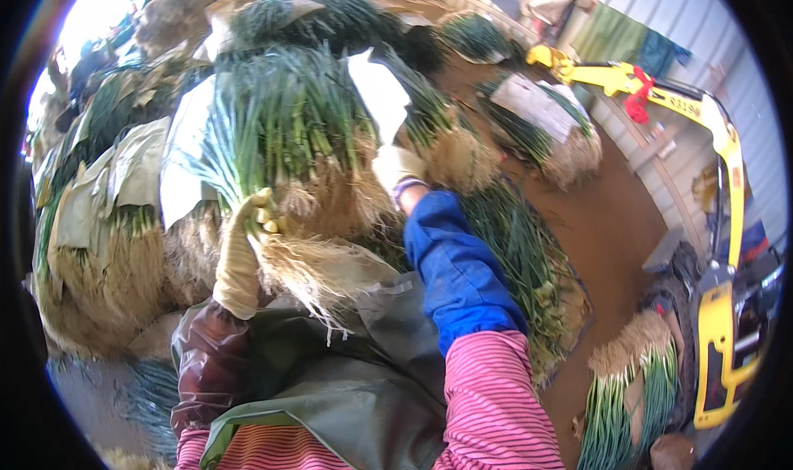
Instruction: The person repeatedly picks up bunches of green onions, aligns the roots, and ties them with string. The person places the tied bunches on a nearby pile. The person wears gloves and an apron while working in a covered market area.
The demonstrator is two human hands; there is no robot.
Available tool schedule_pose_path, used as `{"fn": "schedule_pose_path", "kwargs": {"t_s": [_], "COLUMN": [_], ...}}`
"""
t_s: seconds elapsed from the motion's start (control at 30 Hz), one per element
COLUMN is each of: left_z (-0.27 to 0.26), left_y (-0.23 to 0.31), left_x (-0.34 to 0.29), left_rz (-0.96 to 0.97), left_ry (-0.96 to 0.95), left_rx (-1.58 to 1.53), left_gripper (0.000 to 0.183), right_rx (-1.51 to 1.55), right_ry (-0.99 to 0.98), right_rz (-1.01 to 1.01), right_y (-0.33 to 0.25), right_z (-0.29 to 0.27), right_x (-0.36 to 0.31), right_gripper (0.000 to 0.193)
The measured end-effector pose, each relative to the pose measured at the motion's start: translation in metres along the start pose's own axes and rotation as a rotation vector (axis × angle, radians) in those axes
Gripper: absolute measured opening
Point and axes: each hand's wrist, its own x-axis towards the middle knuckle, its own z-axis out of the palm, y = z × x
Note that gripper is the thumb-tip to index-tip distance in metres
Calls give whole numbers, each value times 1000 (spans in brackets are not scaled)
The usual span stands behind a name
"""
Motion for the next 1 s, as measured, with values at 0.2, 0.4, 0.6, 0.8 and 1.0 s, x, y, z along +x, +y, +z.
{"fn": "schedule_pose_path", "kwargs": {"t_s": [0.2, 0.4, 0.6, 0.8, 1.0], "left_z": [-25, -19, -34, -39, -10], "left_y": [-23, -14, -33, -50, -26], "left_x": [8, 6, 22, 26, -10], "left_rz": [-190, -195, -179, -175, -182], "left_ry": [80, 56, 94, 107, 79], "left_rx": [80, 72, 111, 121, 313], "left_gripper": [18, 19, 31, 19, 20], "right_rx": [137, 3, 450, 1063, 1342], "right_ry": [137, -121, -31, -413, -565], "right_rz": [22, 60, -387, -400, 191], "right_y": [-37, -58, -80, -100, -97], "right_z": [28, 26, 7, 13, 17], "right_x": [0, -3, -22, -45, -26], "right_gripper": [43, 36, 31, 22, 43]}}
